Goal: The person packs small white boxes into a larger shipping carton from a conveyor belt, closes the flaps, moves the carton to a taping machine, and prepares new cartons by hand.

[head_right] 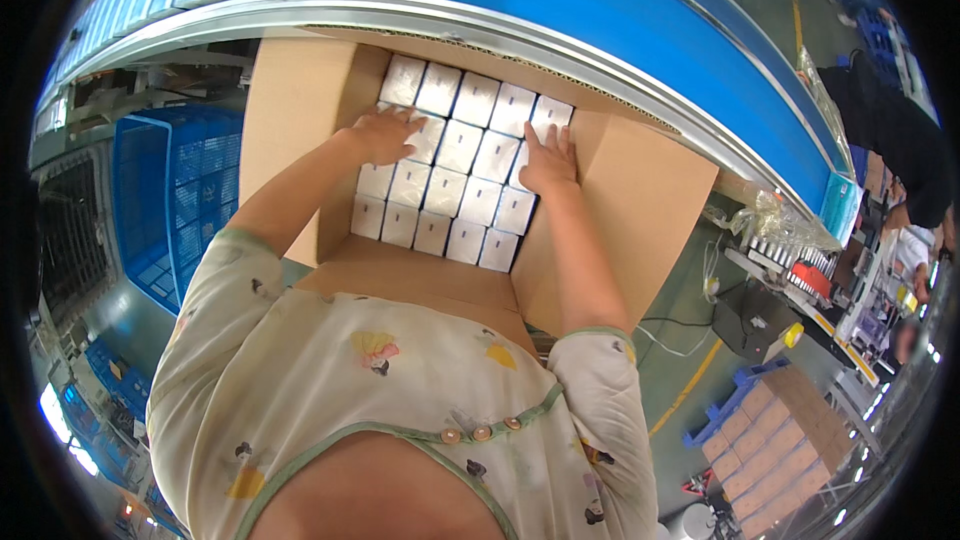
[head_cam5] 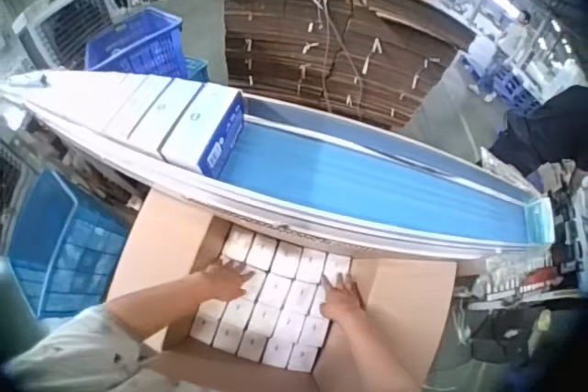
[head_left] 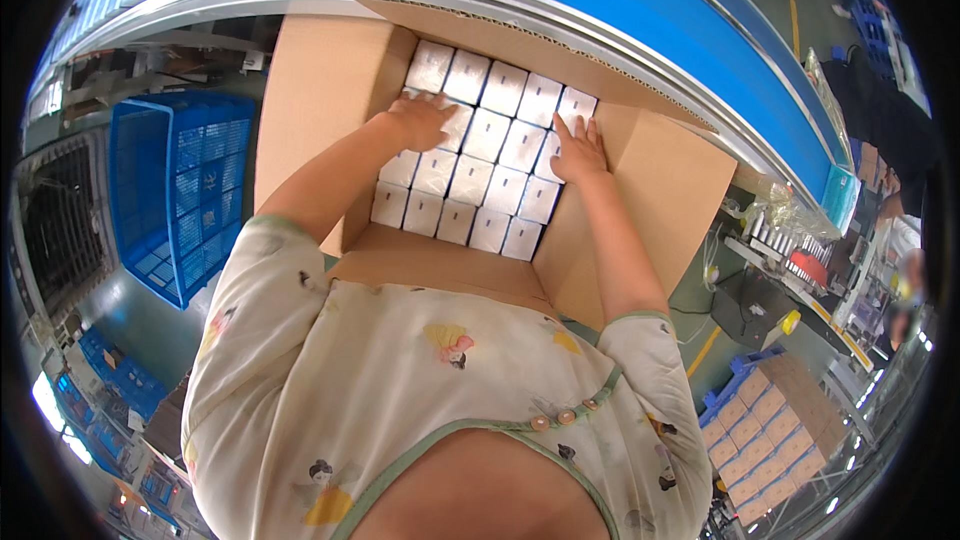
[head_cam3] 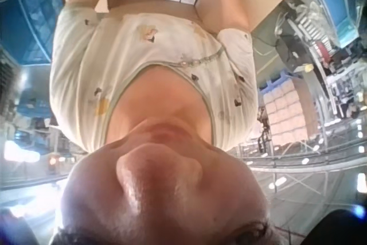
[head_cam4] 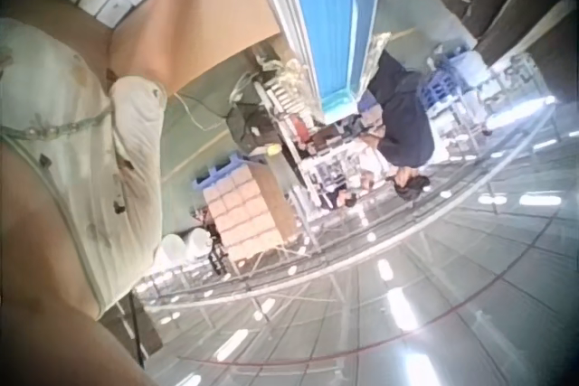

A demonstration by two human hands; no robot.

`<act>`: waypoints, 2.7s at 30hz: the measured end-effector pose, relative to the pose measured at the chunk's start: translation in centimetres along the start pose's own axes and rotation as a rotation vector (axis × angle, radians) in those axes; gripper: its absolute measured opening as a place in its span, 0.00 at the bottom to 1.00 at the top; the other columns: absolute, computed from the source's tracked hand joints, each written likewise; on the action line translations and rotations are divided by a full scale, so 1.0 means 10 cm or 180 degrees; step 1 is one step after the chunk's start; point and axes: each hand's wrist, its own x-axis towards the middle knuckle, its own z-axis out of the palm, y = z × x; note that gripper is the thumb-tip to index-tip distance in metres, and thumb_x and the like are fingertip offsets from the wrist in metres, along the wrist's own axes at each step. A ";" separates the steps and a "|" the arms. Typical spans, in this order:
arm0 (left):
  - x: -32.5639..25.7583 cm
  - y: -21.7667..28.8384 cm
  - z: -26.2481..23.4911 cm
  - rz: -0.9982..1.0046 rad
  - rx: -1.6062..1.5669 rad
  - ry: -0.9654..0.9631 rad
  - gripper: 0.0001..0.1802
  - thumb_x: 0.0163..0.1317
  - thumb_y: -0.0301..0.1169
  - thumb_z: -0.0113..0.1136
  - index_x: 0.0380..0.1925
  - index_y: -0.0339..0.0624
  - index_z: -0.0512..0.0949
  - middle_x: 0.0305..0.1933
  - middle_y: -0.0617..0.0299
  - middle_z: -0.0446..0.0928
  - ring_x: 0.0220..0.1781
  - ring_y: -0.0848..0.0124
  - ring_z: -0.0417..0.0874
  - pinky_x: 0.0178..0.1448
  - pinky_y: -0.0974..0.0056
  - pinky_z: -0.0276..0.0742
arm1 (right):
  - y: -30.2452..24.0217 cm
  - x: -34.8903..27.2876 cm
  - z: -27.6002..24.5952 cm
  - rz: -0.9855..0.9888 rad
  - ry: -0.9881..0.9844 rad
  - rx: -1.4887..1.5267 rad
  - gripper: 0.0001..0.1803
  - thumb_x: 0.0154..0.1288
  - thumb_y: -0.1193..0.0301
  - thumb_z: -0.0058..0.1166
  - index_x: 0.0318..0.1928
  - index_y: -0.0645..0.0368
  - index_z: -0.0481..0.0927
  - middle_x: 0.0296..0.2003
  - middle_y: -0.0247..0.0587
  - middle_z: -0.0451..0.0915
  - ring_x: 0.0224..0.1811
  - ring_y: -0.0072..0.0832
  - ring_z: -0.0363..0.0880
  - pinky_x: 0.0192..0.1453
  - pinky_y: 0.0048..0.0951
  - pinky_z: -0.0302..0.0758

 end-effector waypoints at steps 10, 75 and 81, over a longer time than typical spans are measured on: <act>-1.97 -2.24 -1.59 -0.1644 0.0123 0.5461 0.22 0.60 0.44 0.46 0.47 0.42 0.73 0.49 0.50 0.73 0.47 0.53 0.74 0.50 0.56 0.70 | -0.22 -0.77 -0.66 -0.0507 -0.0516 0.2115 0.23 0.56 0.67 0.52 0.53 0.57 0.69 0.44 0.49 0.76 0.45 0.38 0.76 0.46 0.31 0.73; -2.29 -2.55 -1.64 -0.1590 -0.1097 0.3758 0.22 0.59 0.46 0.47 0.41 0.37 0.75 0.53 0.50 0.70 0.52 0.58 0.71 0.52 0.57 0.68 | -1.03 -1.06 -0.57 -0.0686 -0.1307 0.1317 0.24 0.60 0.57 0.46 0.54 0.54 0.69 0.46 0.50 0.75 0.43 0.39 0.77 0.49 0.33 0.71; -1.81 -3.12 -1.66 -0.2297 0.0236 0.4679 0.17 0.56 0.42 0.51 0.28 0.36 0.74 0.37 0.54 0.73 0.44 0.57 0.73 0.46 0.59 0.70 | -1.19 -1.01 -1.42 -0.0125 -0.0309 0.3264 0.15 0.62 0.68 0.47 0.47 0.59 0.74 0.37 0.37 0.78 0.35 0.23 0.75 0.42 0.23 0.72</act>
